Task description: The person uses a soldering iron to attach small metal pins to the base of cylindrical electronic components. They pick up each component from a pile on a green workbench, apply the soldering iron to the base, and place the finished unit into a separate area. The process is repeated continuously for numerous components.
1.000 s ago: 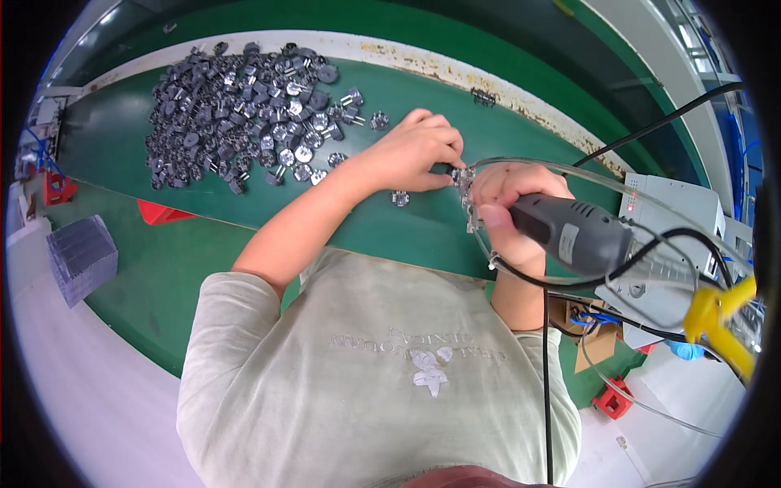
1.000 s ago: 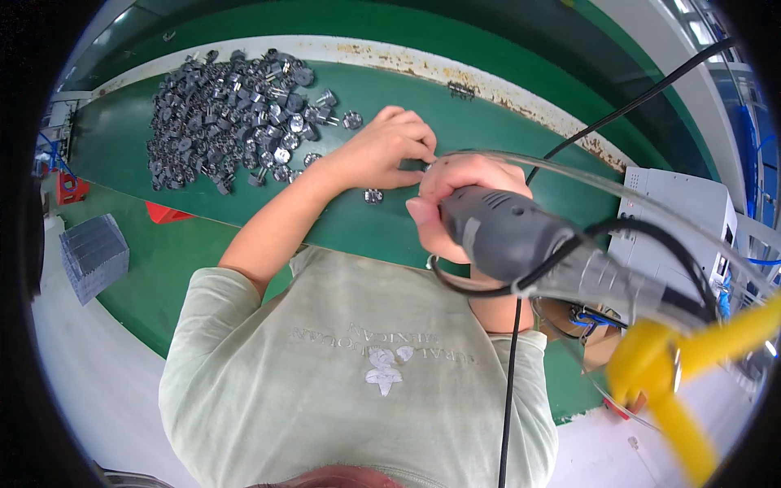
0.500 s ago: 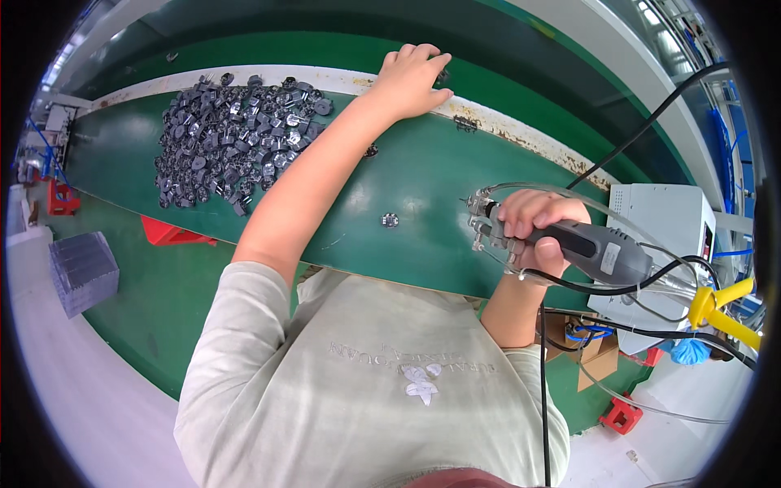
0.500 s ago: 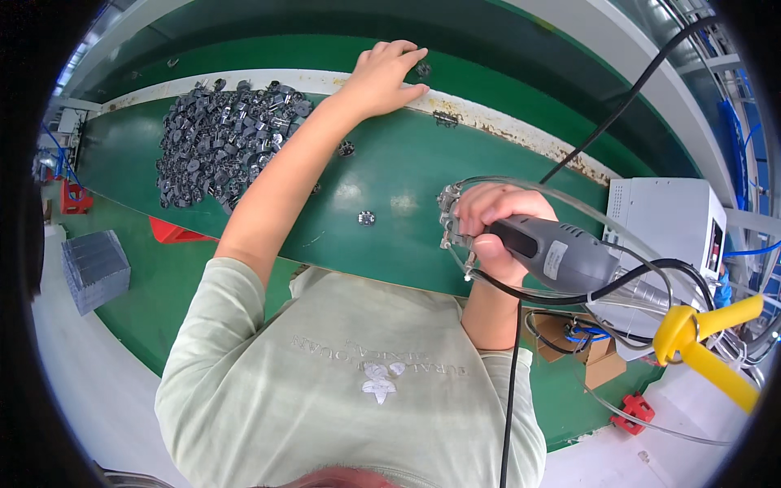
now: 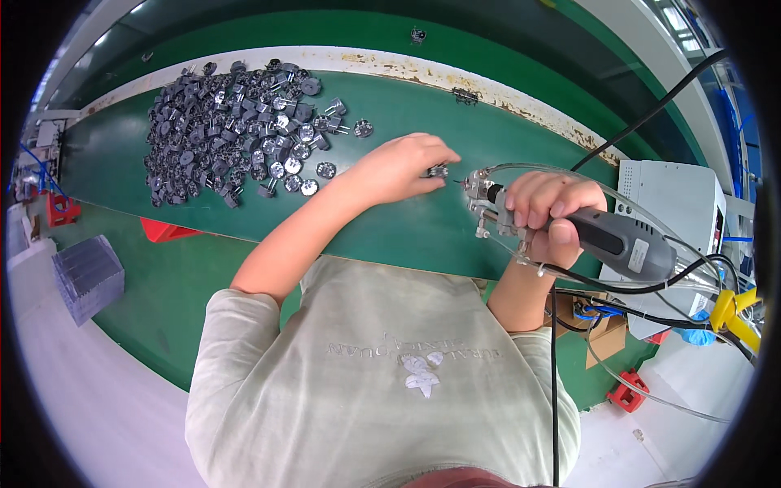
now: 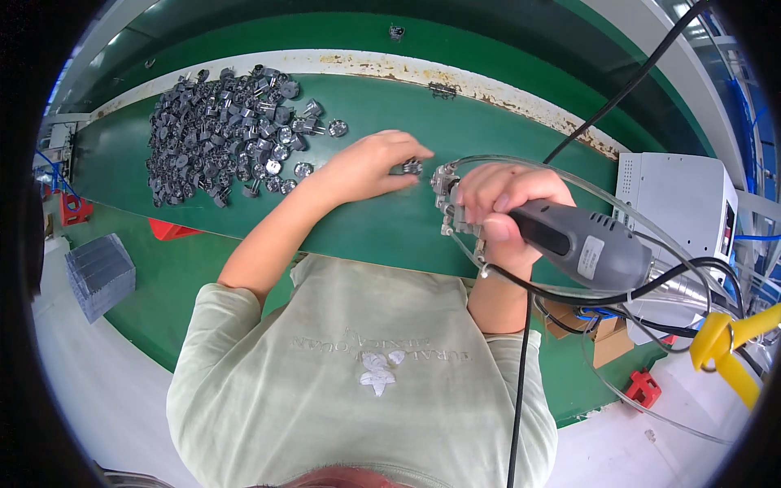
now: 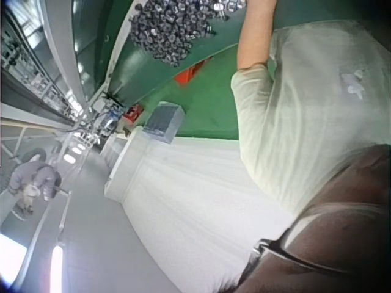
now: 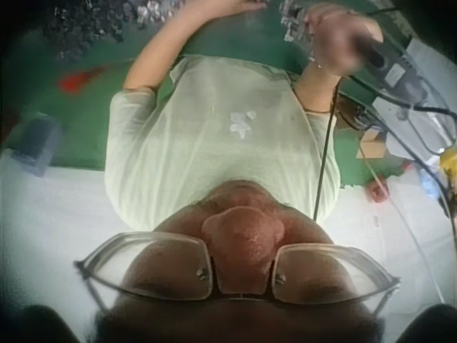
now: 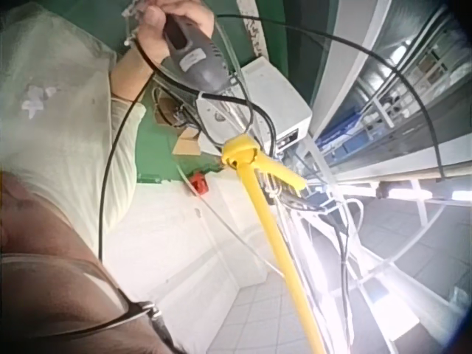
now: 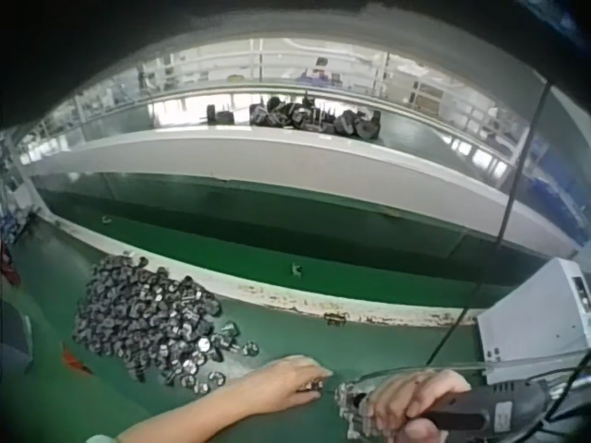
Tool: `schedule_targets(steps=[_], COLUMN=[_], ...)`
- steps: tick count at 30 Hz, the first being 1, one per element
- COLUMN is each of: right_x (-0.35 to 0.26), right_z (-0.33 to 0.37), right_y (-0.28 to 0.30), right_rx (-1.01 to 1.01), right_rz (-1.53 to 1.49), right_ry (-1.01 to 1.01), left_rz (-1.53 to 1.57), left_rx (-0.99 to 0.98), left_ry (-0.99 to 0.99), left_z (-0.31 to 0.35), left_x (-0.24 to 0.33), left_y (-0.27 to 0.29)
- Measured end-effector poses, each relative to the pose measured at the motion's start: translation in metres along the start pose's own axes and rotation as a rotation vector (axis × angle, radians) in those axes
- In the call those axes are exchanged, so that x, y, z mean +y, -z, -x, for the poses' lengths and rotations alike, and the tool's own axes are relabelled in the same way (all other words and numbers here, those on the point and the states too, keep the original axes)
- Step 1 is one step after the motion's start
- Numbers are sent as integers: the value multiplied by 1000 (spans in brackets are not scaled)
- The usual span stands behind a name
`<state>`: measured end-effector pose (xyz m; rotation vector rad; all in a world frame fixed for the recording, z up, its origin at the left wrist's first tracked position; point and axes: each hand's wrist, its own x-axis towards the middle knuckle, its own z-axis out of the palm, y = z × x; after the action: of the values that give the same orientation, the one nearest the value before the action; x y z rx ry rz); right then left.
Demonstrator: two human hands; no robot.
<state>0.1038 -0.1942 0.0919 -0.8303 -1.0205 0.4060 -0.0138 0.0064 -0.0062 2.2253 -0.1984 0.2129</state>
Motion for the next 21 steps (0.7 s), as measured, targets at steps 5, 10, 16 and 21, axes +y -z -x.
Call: schedule_targets(steps=[5, 10, 16, 21], right_x=[6, 12, 17, 19], right_z=[2, 0, -1, -2], right_y=[-1, 1, -1, -2], right_rx=[147, 108, 124, 117], right_rz=[-26, -38, -21, -9], right_ry=[-6, -6, -26, -19], left_rz=[23, 5, 29, 25], left_rx=[189, 125, 102, 123], left_ry=[-46, -41, -37, -48], left_z=[0, 2, 2, 1], left_x=[-6, -11, -12, -14], left_y=[-9, -9, -6, -9])
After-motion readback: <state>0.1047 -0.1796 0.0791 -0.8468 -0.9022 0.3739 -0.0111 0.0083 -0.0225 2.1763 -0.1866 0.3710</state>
